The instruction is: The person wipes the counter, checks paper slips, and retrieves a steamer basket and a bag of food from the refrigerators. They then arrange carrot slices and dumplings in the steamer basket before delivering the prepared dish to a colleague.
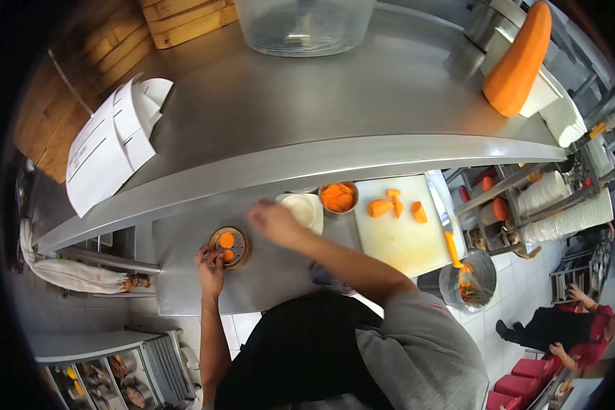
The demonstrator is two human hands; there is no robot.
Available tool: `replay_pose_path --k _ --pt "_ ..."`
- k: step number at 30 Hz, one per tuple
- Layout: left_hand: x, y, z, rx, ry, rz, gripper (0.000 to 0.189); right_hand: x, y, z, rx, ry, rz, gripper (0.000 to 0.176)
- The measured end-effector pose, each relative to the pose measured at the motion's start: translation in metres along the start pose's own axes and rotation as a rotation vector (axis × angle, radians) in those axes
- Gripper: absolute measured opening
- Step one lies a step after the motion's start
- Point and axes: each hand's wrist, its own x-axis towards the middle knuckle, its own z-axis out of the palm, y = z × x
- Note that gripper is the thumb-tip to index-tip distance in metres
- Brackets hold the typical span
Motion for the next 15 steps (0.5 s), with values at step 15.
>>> replay_pose_path --k 15 --pt "-0.026 0.026 -0.003 -0.098 0.213 -0.019 0.020 -0.019 0.167 -0.136 -0.938 -0.357 0.112 0.018"
